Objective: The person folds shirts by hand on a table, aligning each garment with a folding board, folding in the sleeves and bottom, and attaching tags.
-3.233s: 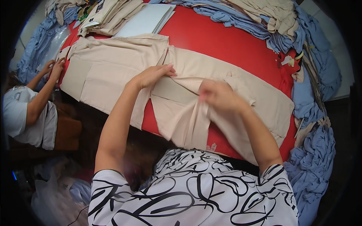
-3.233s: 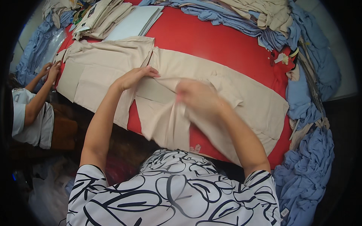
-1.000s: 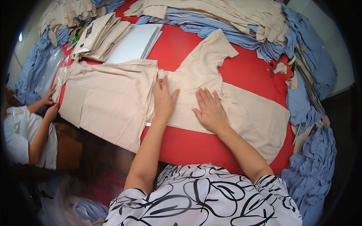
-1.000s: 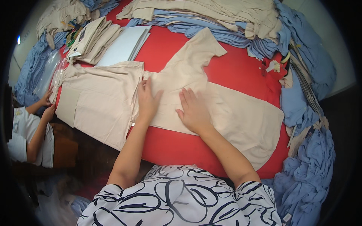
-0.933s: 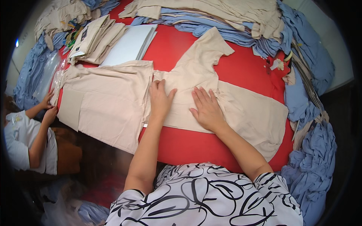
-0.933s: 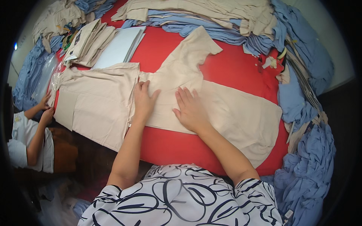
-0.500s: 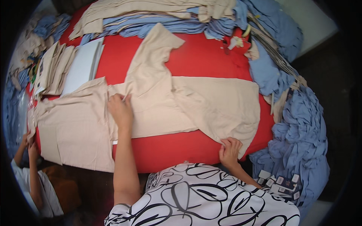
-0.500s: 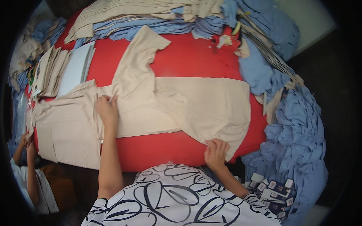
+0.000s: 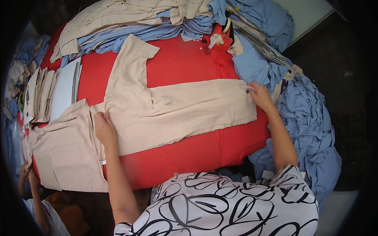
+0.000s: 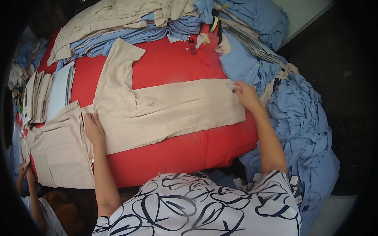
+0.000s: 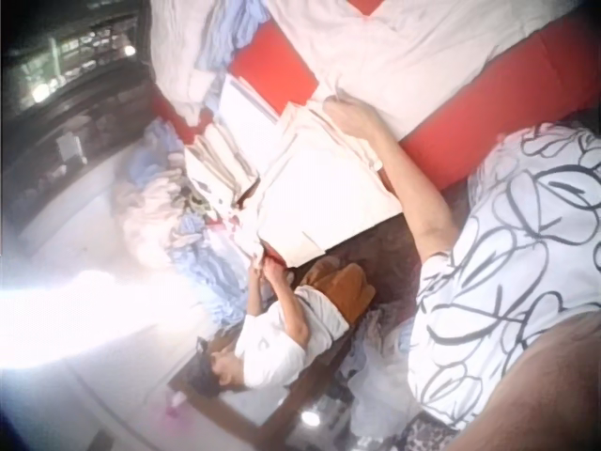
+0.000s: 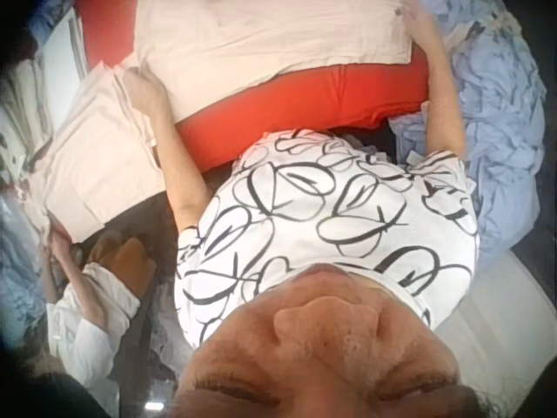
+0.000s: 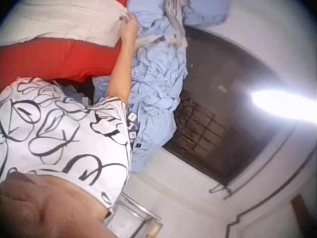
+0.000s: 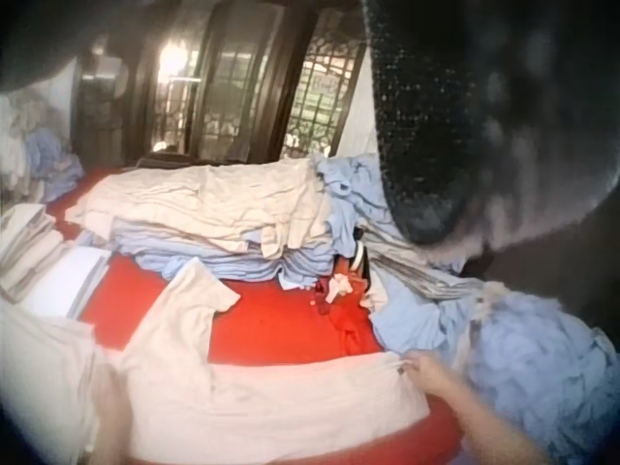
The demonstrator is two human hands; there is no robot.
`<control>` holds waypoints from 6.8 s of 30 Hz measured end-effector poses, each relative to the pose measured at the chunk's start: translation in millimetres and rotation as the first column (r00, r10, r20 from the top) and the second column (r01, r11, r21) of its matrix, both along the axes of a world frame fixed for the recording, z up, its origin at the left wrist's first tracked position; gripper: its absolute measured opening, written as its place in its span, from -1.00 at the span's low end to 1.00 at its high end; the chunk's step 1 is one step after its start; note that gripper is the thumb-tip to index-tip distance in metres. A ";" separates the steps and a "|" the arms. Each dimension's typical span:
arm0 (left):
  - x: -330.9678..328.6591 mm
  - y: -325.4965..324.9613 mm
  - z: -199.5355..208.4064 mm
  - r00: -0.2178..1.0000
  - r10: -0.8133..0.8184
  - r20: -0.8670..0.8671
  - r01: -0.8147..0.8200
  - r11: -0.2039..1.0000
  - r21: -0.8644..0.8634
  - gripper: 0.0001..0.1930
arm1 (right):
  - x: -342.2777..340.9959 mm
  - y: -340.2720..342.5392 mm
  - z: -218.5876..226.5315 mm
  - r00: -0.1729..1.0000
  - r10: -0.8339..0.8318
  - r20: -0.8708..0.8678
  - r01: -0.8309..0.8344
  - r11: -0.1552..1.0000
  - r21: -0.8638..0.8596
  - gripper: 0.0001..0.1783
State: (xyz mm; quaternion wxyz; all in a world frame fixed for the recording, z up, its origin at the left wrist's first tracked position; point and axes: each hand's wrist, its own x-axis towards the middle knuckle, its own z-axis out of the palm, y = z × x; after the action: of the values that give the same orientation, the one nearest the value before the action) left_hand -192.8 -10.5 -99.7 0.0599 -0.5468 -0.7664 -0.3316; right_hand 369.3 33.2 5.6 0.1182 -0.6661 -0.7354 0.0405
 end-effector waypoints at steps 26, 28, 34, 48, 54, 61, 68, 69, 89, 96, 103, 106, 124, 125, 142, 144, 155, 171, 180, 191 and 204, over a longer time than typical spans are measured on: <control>-65.8 -15.5 32.2 0.704 -0.254 0.663 0.483 0.856 -0.185 -0.38 | -226.9 110.8 -40.4 0.866 0.321 -0.383 -0.253 0.942 0.218 -0.70; -67.2 -17.6 39.2 0.696 -0.243 0.676 0.500 0.840 -0.213 -0.36 | -279.7 162.6 -50.3 0.846 0.392 -0.361 -0.337 0.918 0.207 -0.66; -65.0 -18.4 40.9 0.664 -0.266 0.699 0.502 0.851 -0.153 -0.33 | -369.9 252.6 -63.5 0.979 0.068 -0.194 -0.073 0.997 -0.018 -0.50; -46.7 -1.6 35.3 0.860 -0.037 0.509 0.179 0.956 -0.233 -0.59 | -262.4 14.0 13.1 0.525 0.823 -0.217 -0.850 0.517 -0.097 -0.68; -50.5 12.4 28.8 0.889 0.016 0.457 0.124 0.954 -0.274 -0.80 | -204.1 -25.9 -39.9 0.790 0.502 -0.351 -0.483 0.863 0.147 -0.70; -52.5 -9.0 16.0 0.851 -0.288 0.439 0.355 0.932 -0.076 -0.85 | -188.1 -42.2 -71.0 0.808 0.225 -0.545 -0.138 0.971 0.197 -0.67; -51.3 -13.6 7.8 0.863 -0.379 0.335 0.420 0.906 -0.058 -0.85 | -156.4 -19.5 -78.4 0.611 0.190 -0.768 -0.225 0.972 0.061 -0.70; -50.4 -14.2 8.2 0.868 -0.385 0.314 0.423 0.904 -0.063 -0.84 | -154.6 -17.6 -80.0 0.632 0.232 -0.739 -0.229 0.968 0.108 -0.70; 231.7 -33.4 36.8 0.692 -0.466 0.551 0.620 0.775 -0.123 -0.70 | -170.6 -46.6 -87.2 0.331 -0.018 -0.944 -0.211 0.973 -0.092 -0.75; 194.8 -38.5 43.6 0.067 -0.281 0.957 0.478 0.851 0.216 -0.76 | -184.0 -55.9 -50.0 0.648 0.078 -0.757 -0.147 0.989 -0.024 -0.85; 188.3 -50.5 57.7 0.389 -0.235 0.891 0.409 0.911 0.062 -0.82 | -197.8 -67.2 -19.9 0.665 0.317 -0.676 -0.310 0.941 0.136 -0.82; 199.1 -52.9 81.1 0.466 -0.271 0.842 0.419 0.906 0.060 -0.85 | -211.1 -63.8 -19.7 0.545 0.379 -0.748 -0.383 0.906 0.180 -0.79; 185.8 -38.2 120.4 0.545 -0.365 0.755 0.357 0.916 0.184 -0.77 | -228.1 -24.8 2.8 0.734 0.430 -0.526 -0.513 0.858 -0.016 -0.82; 185.9 -37.5 114.8 0.538 -0.371 0.757 0.365 0.912 0.188 -0.77 | -229.8 -23.7 1.2 0.724 0.425 -0.544 -0.551 0.831 -0.083 -0.82; 176.2 -64.0 43.5 0.829 -0.511 0.229 0.412 0.833 0.368 -0.54 | -222.3 -49.9 -18.6 0.474 -0.112 -0.873 -0.382 0.868 -0.318 -0.82; 174.6 -67.6 36.0 0.843 -0.493 0.216 0.453 0.867 0.210 -0.59 | -228.8 -52.2 -6.1 0.587 0.157 -0.795 -0.484 0.855 -0.189 -0.86; 92.9 -82.3 28.1 0.930 -0.096 0.354 0.107 0.994 -0.011 -0.71 | -298.7 -25.5 10.8 0.550 0.541 -0.636 -0.749 0.656 -0.090 -0.82; 70.9 -64.2 10.0 0.345 -0.189 0.919 0.261 0.960 0.100 -0.78 | -353.6 -13.8 -41.7 0.662 0.042 -0.748 -0.591 0.643 -0.487 -0.87; 59.4 -56.0 5.9 0.172 -0.148 0.974 0.380 0.922 0.073 -0.78 | -354.0 -24.3 -50.2 0.626 0.077 -0.776 -0.559 0.738 -0.378 -0.84; 57.8 -57.5 8.6 0.710 -0.339 0.618 0.396 0.917 0.048 -0.78 | -339.9 -29.3 -52.9 0.616 0.325 -0.718 -0.577 0.806 -0.131 -0.84; 99.3 -66.6 49.0 -0.487 -0.061 0.871 0.227 0.955 0.193 -0.88 | -165.7 213.4 -79.2 0.977 -0.107 0.184 0.026 0.918 0.395 -0.70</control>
State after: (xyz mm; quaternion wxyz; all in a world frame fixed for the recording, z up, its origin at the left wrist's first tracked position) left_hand -93.5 -77.1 -50.7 -0.6955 -0.1058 -0.3756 -0.6034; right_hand 203.6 246.6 -73.6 0.1747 -0.6543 -0.7138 -0.1788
